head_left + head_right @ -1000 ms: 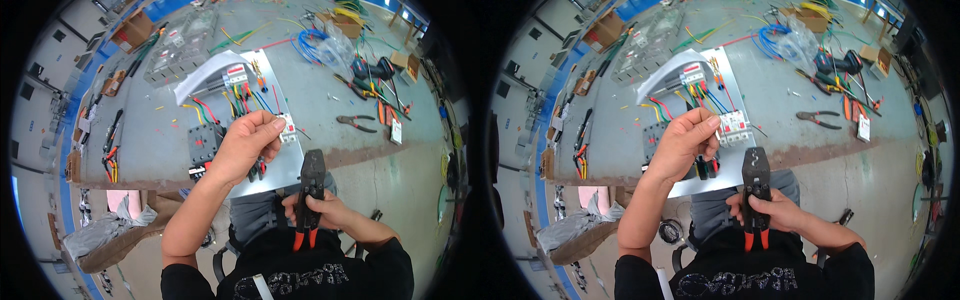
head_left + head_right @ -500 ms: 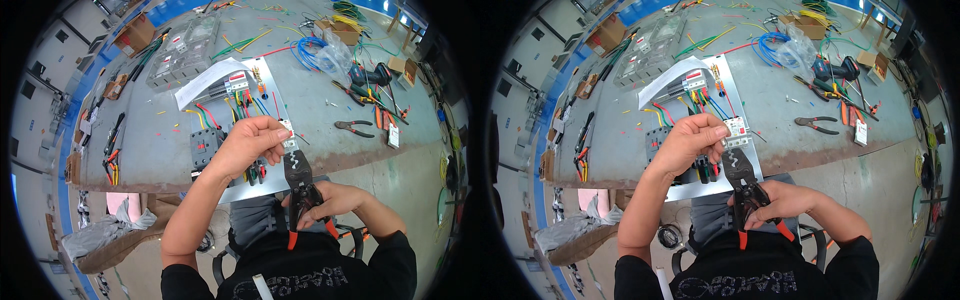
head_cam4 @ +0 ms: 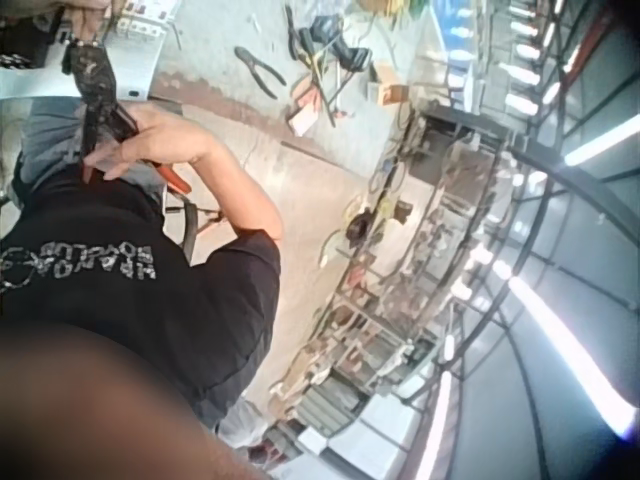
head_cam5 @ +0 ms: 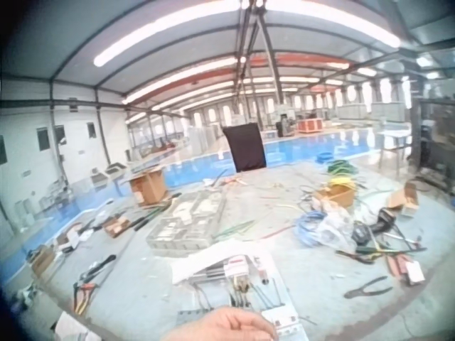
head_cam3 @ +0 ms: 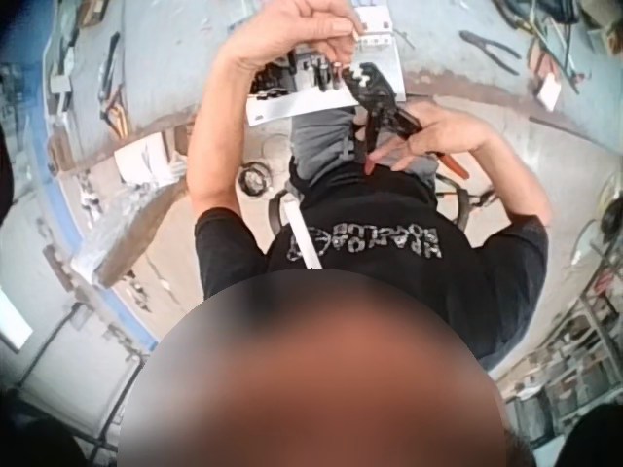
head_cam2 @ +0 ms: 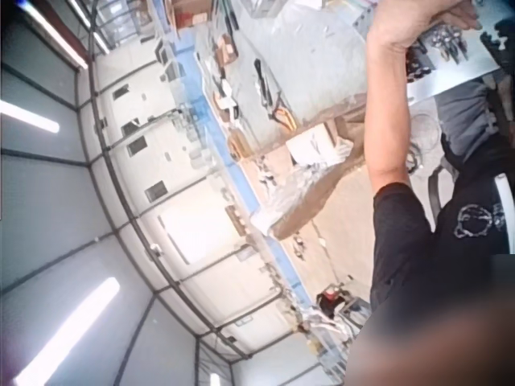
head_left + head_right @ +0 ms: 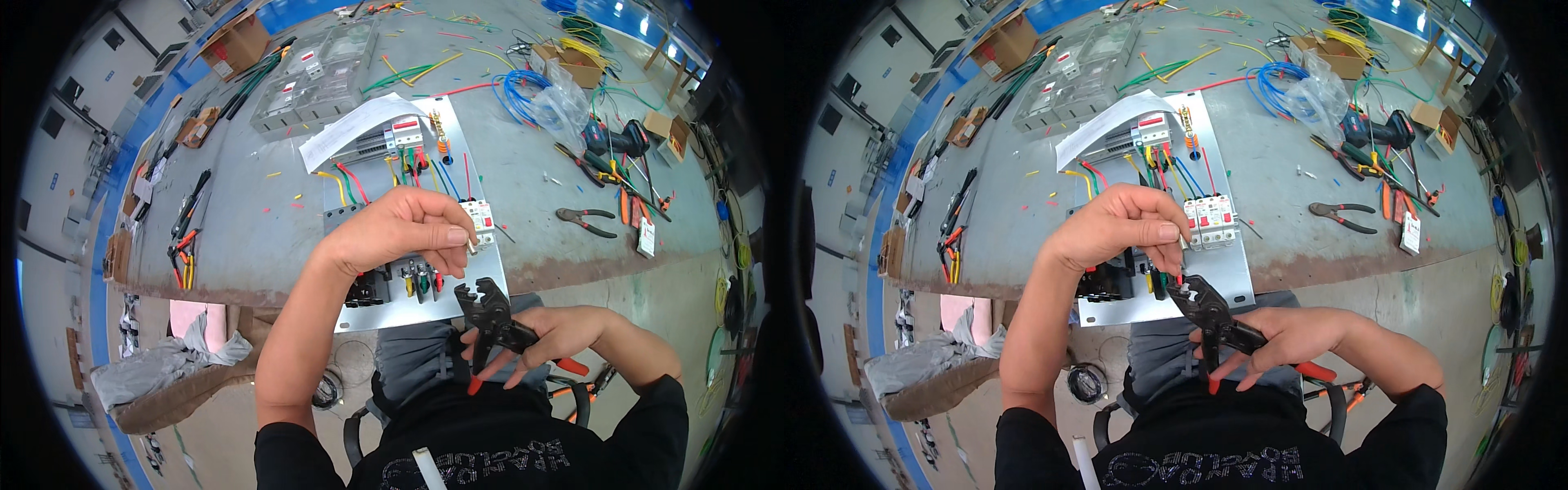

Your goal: The person assembles an electrical panel by stripping wires, crimping terminals, and connecting them to circuit breakers and a terminal block. They use pliers and a crimping tool to prepare and secure the connections.

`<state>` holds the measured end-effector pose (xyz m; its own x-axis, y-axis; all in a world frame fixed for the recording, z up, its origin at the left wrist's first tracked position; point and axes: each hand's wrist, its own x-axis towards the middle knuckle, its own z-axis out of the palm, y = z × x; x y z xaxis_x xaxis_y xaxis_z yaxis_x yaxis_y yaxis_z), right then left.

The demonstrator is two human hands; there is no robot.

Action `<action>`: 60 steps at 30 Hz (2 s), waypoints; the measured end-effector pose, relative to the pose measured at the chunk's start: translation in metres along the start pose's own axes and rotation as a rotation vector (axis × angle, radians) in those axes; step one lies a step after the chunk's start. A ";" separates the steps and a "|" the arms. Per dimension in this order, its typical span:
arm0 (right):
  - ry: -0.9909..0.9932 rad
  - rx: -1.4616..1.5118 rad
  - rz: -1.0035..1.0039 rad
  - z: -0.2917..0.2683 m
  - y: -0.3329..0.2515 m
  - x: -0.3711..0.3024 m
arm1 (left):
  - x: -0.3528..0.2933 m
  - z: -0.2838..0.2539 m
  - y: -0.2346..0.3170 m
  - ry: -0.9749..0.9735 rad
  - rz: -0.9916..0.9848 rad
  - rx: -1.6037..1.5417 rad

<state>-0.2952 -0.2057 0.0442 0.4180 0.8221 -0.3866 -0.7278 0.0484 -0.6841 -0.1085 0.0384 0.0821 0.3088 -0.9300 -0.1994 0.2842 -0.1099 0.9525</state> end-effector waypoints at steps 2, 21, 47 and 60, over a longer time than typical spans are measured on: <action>-0.024 -0.047 -0.015 0.000 -0.003 0.002 | -0.002 0.001 -0.002 -0.012 0.035 -0.034; -0.043 -0.136 -0.131 0.007 -0.019 0.017 | 0.007 0.028 -0.074 0.000 0.405 -0.381; 0.075 -0.145 -0.157 0.007 -0.007 0.026 | 0.013 0.028 -0.091 -0.077 0.417 -0.498; 0.151 -0.132 -0.186 0.014 -0.004 0.027 | 0.013 0.029 -0.094 -0.050 0.422 -0.507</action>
<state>-0.2884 -0.1753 0.0455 0.6211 0.7118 -0.3280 -0.5581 0.1079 -0.8227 -0.1576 0.0260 -0.0038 0.4484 -0.8735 0.1896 0.5438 0.4350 0.7177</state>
